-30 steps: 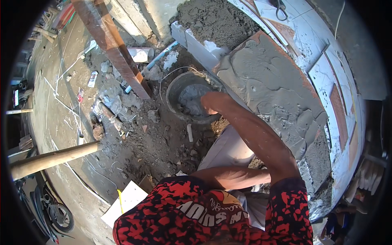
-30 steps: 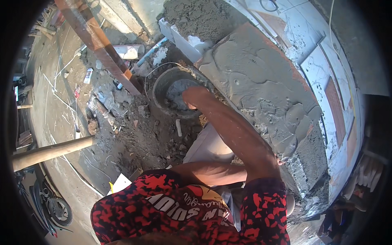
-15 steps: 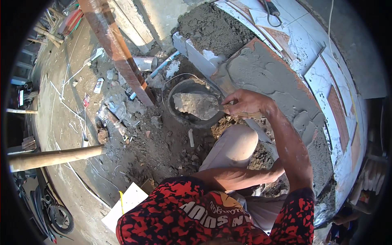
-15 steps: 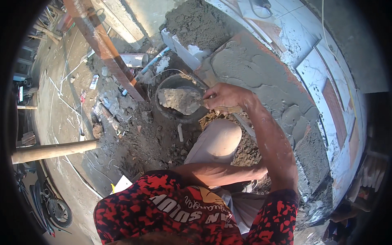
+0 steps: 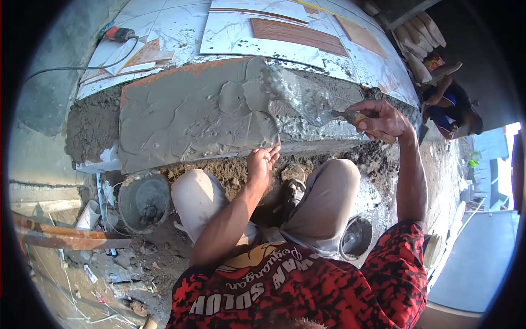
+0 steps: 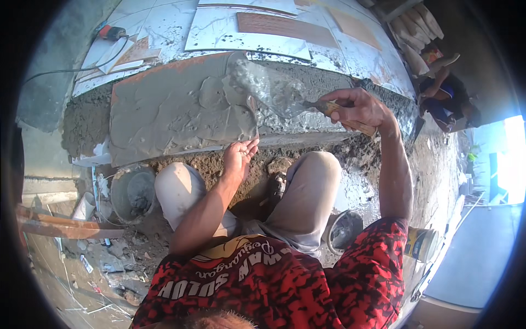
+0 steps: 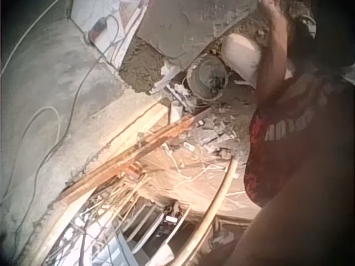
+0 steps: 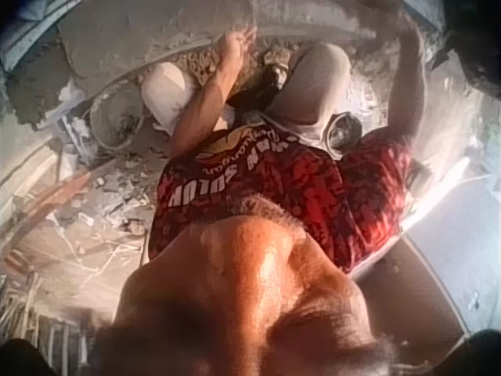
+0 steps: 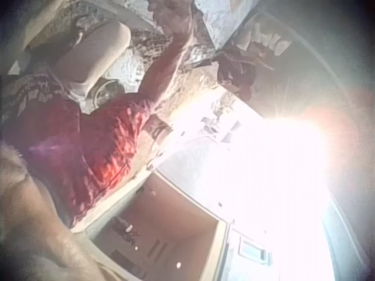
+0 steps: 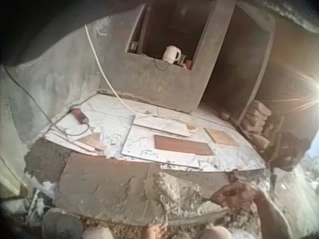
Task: The person lays floor tiles by first spreading cement on the back of a tile and then positioning and tapping it into place on the floor.
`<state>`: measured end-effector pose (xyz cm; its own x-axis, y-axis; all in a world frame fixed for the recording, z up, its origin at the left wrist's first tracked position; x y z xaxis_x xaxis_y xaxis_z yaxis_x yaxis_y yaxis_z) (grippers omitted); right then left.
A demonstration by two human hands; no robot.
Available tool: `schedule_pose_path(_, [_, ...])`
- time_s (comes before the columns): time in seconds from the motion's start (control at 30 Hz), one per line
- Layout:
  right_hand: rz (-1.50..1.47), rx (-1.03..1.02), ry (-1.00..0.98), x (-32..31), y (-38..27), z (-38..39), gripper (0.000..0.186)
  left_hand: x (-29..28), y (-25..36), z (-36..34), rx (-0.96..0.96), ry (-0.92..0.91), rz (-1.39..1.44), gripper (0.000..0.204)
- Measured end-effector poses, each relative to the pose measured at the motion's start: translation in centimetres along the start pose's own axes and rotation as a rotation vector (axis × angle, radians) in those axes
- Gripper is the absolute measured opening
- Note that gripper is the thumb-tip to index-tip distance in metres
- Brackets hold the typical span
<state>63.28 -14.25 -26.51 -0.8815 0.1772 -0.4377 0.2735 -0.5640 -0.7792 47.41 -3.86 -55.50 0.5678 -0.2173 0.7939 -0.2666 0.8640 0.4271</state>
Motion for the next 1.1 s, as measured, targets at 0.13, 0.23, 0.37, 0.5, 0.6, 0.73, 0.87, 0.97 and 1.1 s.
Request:
schedule_pose_path(0.13, [0.057, 0.161, 0.407, -7.9, 12.7, 9.1, 0.041, -0.5, -1.1, 0.0, -0.008, 0.041, -0.011, 0.025])
schedule_pose_path(0.23, [0.757, 0.197, 0.613, -8.6, 17.7, 11.4, 0.042, -0.3, -0.6, 0.7, -0.012, 0.011, -0.026, 0.010])
schedule_pose_path(0.37, [1.029, 0.215, 0.814, -5.8, 21.2, 12.4, 0.027, 0.0, 0.3, 0.8, -0.038, 0.040, -0.020, 0.007])
schedule_pose_path(0.5, [1.021, 0.282, 0.881, -5.5, 23.4, 13.4, 0.030, -0.4, 0.2, 0.4, -0.047, 0.028, -0.032, 0.016])
schedule_pose_path(0.6, [0.965, 0.234, 0.922, -5.5, 21.8, 13.8, 0.031, -0.4, 0.2, 0.0, -0.049, 0.034, -0.031, 0.035])
schedule_pose_path(0.73, [0.801, 0.359, 0.894, -7.0, 22.7, 12.5, 0.029, -0.6, -0.3, 0.0, -0.070, 0.042, -0.025, 0.035])
schedule_pose_path(0.87, [0.922, 0.239, 0.794, -4.6, 22.4, 11.0, 0.029, -0.7, -0.2, 0.3, -0.081, 0.049, -0.036, 0.037])
schedule_pose_path(0.97, [0.781, 0.265, 0.783, -4.0, 22.0, 11.9, 0.030, -0.7, -0.2, -0.1, -0.077, 0.031, -0.057, 0.038])
schedule_pose_path(1.1, [0.310, 0.425, 0.642, -2.5, 20.7, 10.9, 0.032, -0.8, 0.3, -0.4, -0.072, 0.008, -0.053, 0.038])
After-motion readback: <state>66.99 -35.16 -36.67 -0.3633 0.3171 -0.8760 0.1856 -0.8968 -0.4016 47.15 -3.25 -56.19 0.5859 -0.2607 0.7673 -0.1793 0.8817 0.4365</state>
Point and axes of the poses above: each hand's wrist, its own z-axis away from the middle knuckle, its own x-axis out of the palm, y = z × x, the point moved 10 cm from there along -z, towards the middle knuckle, and after that the axes turned 1 degree about y, right-handed, at the moved point
